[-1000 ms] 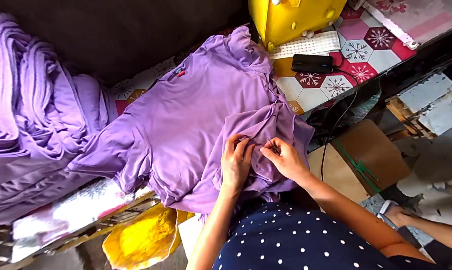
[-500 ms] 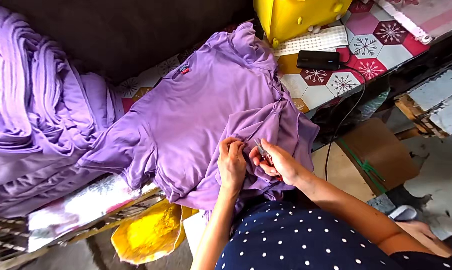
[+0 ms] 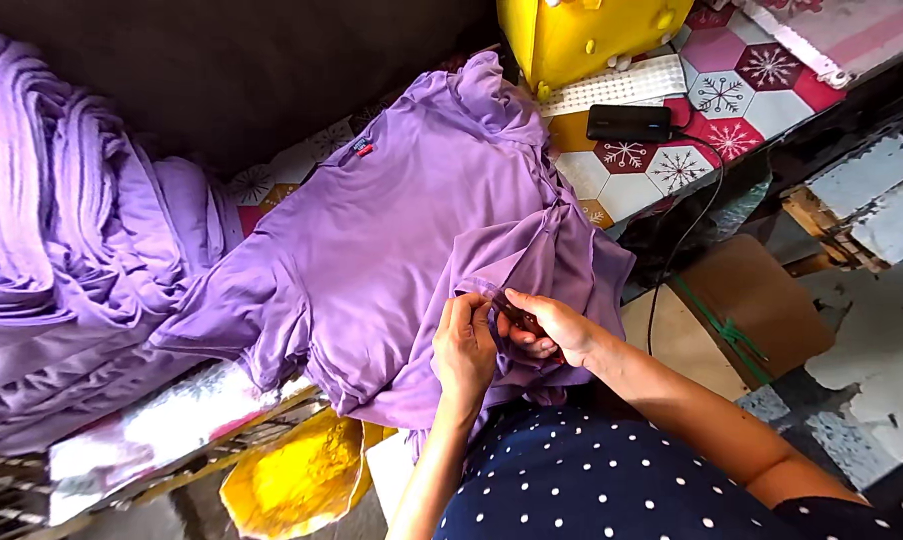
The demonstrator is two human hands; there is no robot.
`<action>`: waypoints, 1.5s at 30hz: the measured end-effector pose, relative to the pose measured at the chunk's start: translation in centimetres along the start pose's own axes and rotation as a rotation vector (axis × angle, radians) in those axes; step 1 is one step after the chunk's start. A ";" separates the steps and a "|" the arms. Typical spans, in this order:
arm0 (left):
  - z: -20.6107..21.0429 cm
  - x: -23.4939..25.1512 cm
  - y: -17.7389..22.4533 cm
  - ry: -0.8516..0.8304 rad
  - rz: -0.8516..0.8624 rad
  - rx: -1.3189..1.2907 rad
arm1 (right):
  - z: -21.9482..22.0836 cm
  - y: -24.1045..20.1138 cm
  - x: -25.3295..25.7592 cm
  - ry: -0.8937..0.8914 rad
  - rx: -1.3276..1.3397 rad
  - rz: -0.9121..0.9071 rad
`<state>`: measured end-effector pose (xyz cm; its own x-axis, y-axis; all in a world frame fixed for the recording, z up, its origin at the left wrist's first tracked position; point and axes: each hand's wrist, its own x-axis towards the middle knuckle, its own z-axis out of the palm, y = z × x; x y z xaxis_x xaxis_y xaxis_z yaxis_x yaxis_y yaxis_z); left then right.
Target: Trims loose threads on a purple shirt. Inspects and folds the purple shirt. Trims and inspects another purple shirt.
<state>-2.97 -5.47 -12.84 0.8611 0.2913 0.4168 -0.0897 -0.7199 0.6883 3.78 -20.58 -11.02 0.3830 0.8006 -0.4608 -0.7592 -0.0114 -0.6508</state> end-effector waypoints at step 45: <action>-1.9 1.9 1.7 -0.188 -0.149 0.147 | -0.1 1.0 -0.1 0.425 -0.292 -0.330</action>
<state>-2.45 -4.91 -9.77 0.9384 0.2884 0.1903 0.1068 -0.7657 0.6342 3.04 -20.74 -11.75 0.7956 0.4814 -0.3677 -0.4118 -0.0153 -0.9111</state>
